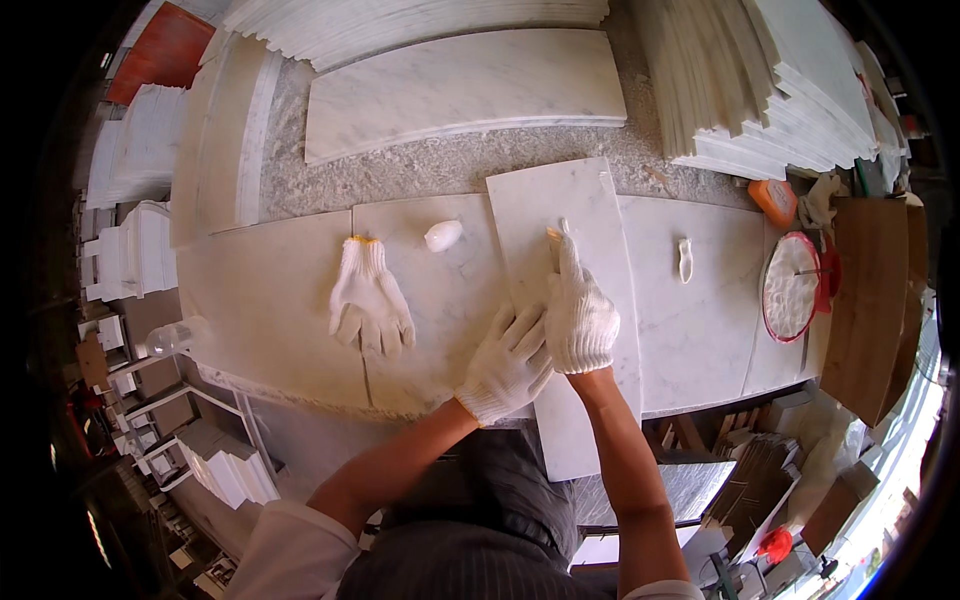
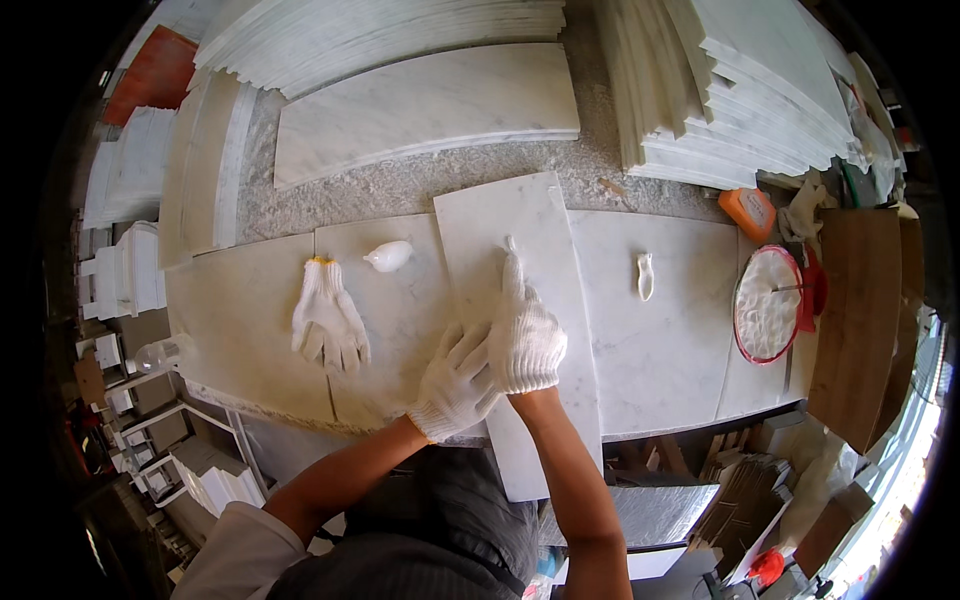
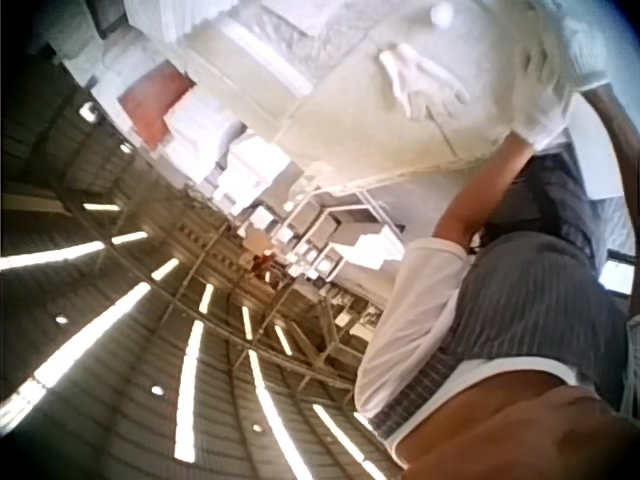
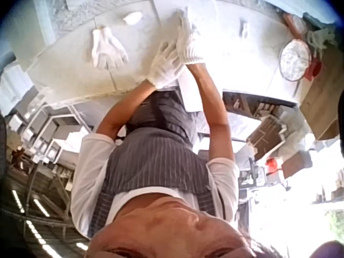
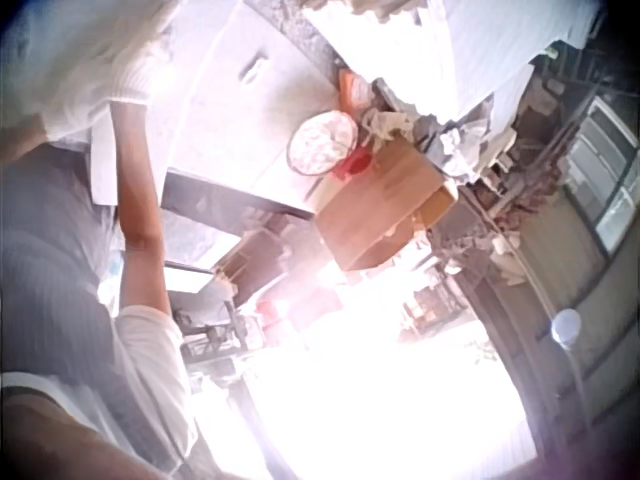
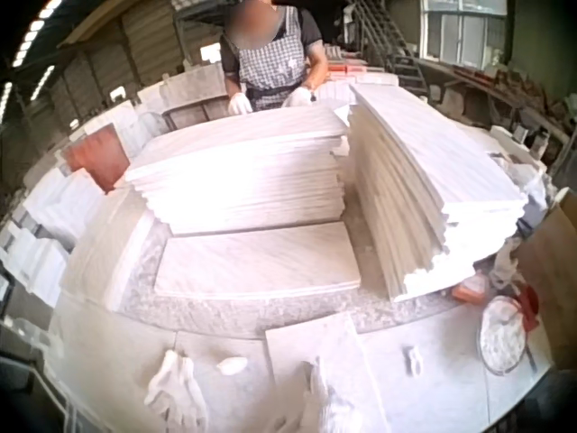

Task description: The person uses a handheld scraper to remove small imperfections from the edges of white marble tiles on a workbench. They then pick up a finished tile, walk to a nearby stack, and place it on top.

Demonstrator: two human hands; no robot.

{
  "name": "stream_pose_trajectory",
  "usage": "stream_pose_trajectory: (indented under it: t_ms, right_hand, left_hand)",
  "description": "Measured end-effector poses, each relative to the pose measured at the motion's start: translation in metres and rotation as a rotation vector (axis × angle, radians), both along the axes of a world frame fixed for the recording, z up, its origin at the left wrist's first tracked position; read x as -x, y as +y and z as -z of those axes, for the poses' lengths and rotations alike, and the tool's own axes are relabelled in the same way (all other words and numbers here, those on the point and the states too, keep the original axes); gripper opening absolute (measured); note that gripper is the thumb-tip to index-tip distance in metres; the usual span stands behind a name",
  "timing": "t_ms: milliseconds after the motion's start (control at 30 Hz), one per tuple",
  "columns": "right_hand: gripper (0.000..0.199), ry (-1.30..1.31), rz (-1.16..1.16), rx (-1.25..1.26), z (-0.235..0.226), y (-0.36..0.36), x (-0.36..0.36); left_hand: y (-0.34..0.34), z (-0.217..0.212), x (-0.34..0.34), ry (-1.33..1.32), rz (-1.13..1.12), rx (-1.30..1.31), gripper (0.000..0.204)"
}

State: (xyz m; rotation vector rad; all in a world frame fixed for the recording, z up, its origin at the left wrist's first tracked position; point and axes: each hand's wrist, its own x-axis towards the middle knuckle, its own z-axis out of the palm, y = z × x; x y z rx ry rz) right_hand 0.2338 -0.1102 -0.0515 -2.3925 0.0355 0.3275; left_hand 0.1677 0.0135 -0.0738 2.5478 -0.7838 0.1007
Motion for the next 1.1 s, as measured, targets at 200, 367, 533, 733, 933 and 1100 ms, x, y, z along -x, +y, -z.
stream_pose_trajectory:
  t_ms: [200,367,533,733,933,1100]
  right_hand:
    - [0.054,-0.190,-0.107,-0.104,0.011,0.009,-0.004]
    - [0.053,-0.108,-0.021,-0.090,0.012,-0.020,0.003]
    - [0.045,-0.149,-0.143,-0.116,0.006,0.000,-0.013]
    - [0.046,0.091,0.133,-0.554,0.015,-0.054,0.010]
    - [0.051,0.107,0.627,-0.576,-0.001,-0.066,0.057]
    - [0.057,0.034,0.696,-0.619,0.000,-0.066,0.065]
  left_hand:
    - [0.003,0.010,0.007,-0.022,-0.020,0.039,0.037]
    - [-0.001,-0.003,0.001,0.019,-0.043,0.015,0.034]
    - [0.000,-0.004,-0.001,0.010,-0.005,0.032,0.034]
    - [-0.004,-0.009,-0.004,0.021,-0.057,0.084,0.032]
    - [-0.006,-0.016,-0.007,0.132,-0.019,0.026,0.032]
    - [-0.015,-0.014,-0.022,0.119,0.244,-0.049,0.040]
